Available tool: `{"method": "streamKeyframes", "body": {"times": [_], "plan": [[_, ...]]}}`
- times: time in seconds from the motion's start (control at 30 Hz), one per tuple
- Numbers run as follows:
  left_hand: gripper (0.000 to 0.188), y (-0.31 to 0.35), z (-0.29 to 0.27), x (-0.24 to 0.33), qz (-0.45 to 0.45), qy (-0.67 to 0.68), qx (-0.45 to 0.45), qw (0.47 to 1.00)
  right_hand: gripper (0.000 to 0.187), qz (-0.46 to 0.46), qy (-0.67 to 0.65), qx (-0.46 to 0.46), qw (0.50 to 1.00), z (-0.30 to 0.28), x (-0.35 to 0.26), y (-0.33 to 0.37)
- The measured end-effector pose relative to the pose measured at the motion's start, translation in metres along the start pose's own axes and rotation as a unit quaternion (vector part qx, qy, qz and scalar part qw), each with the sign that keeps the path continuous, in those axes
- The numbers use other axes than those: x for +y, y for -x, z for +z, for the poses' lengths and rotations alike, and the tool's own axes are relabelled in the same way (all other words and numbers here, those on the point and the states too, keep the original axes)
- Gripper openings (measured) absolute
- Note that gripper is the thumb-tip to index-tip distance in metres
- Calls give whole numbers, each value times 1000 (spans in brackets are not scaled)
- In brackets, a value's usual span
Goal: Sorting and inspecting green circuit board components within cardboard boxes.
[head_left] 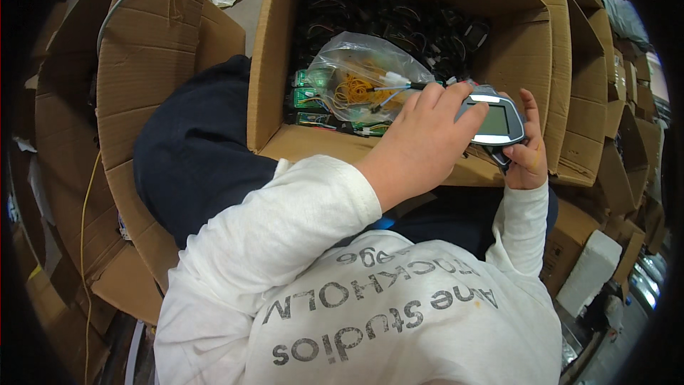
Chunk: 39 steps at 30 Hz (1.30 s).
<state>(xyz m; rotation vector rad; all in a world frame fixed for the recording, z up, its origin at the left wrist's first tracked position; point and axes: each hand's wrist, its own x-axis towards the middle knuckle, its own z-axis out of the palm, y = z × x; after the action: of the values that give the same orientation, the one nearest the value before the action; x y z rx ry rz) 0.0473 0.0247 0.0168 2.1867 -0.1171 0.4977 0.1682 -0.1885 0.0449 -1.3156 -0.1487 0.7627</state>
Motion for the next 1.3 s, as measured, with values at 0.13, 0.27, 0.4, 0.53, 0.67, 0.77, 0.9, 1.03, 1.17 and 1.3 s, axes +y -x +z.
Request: {"method": "streamKeyframes", "body": {"times": [0.13,0.27,0.4,0.53,0.67,0.77,0.9,1.03,1.17,1.3], "plan": [[48,-7,-5,-5,11,13,27,999,97,-12,14,24,1000,-18,3,-10],[32,-17,-16,-5,-66,91,-65,992,90,-14,81,14,996,-37,1,-20],[30,-23,-22,-5,-200,173,-256,930,74,25,73,-57,995,-39,2,-27],[37,-25,-24,-7,-216,185,-264,922,68,72,66,-68,993,-59,6,-26],[56,-28,-24,-12,-265,189,-291,900,65,90,38,-119,988,-57,4,-22],[63,-22,-23,-14,-269,173,-309,896,67,84,10,-184,979,-42,3,-18],[65,-20,-24,-6,-247,141,-312,906,69,58,84,-235,967,-41,-3,-8],[66,-16,-29,0,-240,131,-307,912,70,55,130,-237,961,-25,-12,1],[53,-15,-27,3,-186,80,-321,925,77,51,96,-260,959,-15,-13,8],[46,-6,-24,1,-100,-32,-264,959,82,41,83,-255,962,-7,-18,18]]}}
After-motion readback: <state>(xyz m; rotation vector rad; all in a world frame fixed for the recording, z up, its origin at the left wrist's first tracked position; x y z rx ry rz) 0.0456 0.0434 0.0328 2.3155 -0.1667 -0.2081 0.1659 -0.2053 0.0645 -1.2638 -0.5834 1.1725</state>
